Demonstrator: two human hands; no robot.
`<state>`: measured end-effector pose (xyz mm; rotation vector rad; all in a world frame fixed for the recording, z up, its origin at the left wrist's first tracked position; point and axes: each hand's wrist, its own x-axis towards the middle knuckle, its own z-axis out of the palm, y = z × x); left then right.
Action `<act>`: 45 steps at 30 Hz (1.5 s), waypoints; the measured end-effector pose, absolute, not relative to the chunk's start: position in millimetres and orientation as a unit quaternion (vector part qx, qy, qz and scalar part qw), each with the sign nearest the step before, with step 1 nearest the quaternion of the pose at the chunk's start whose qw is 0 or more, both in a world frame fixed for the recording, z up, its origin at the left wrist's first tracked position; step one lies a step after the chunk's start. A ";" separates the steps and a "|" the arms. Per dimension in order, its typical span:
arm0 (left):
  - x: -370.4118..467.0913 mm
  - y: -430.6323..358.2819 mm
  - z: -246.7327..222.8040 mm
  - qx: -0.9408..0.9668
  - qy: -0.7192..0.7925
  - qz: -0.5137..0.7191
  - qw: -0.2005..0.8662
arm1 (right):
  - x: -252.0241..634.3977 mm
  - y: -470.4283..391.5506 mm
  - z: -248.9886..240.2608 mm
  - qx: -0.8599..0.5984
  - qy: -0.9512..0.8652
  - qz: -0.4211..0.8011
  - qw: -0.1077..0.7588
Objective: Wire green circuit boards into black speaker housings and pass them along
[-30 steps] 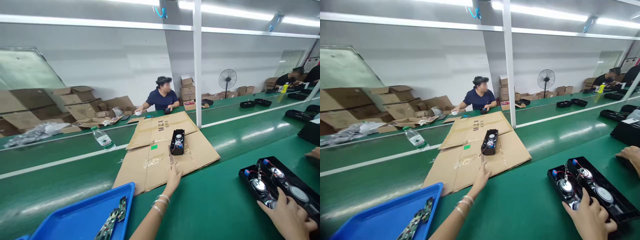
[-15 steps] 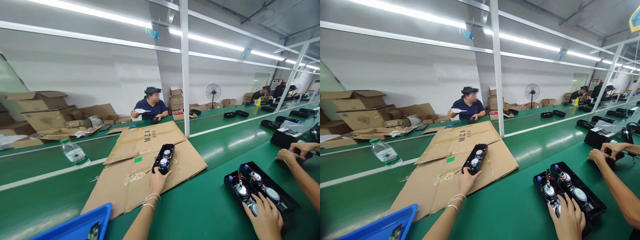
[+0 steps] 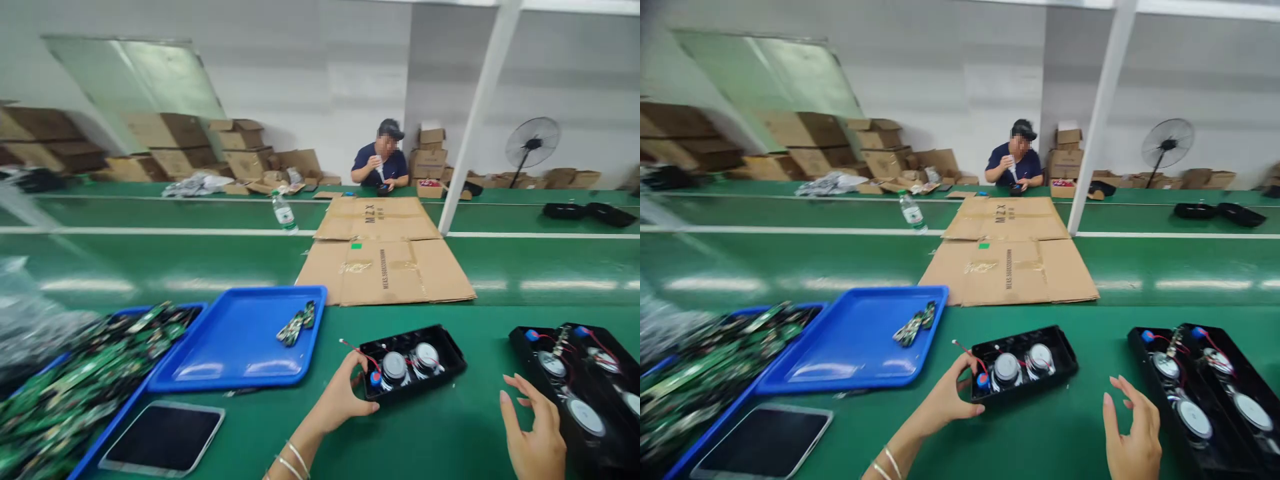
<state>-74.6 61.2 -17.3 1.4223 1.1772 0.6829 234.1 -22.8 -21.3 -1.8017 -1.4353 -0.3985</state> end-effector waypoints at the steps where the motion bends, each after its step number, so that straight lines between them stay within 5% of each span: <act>1: -78.6 52.4 -15.1 0.610 0.475 0.277 0.571 | 225.3 -21.6 -14.6 -0.686 -0.595 -0.154 0.389; 7: -84.1 22.9 -28.3 0.688 0.331 0.241 0.599 | 150.6 -12.2 -5.4 -0.489 -0.809 -0.063 0.320; 14: -118.3 11.1 -16.2 0.601 0.404 0.257 0.640 | 89.5 -18.8 -32.6 -0.497 -0.785 0.083 0.360; 18: -169.6 44.9 -18.4 0.524 0.612 0.364 0.468 | 79.5 -25.9 -30.8 -0.576 -0.584 0.366 0.440; 23: -201.2 101.8 -44.6 0.474 0.765 0.326 0.290 | 84.3 -16.4 -23.7 -0.522 -0.341 0.643 0.445; 31: -196.6 130.6 -55.7 0.456 0.816 0.272 0.231 | 102.6 -4.3 0.4 -0.534 -0.192 0.584 0.580; 40: -183.8 64.4 -21.7 0.416 0.673 0.408 0.454 | 106.4 -6.3 -17.1 -0.579 -0.351 0.588 0.443; 45: -140.3 20.3 6.7 0.451 0.588 0.397 0.541 | 98.6 -5.6 -4.5 -0.549 -0.422 0.561 0.454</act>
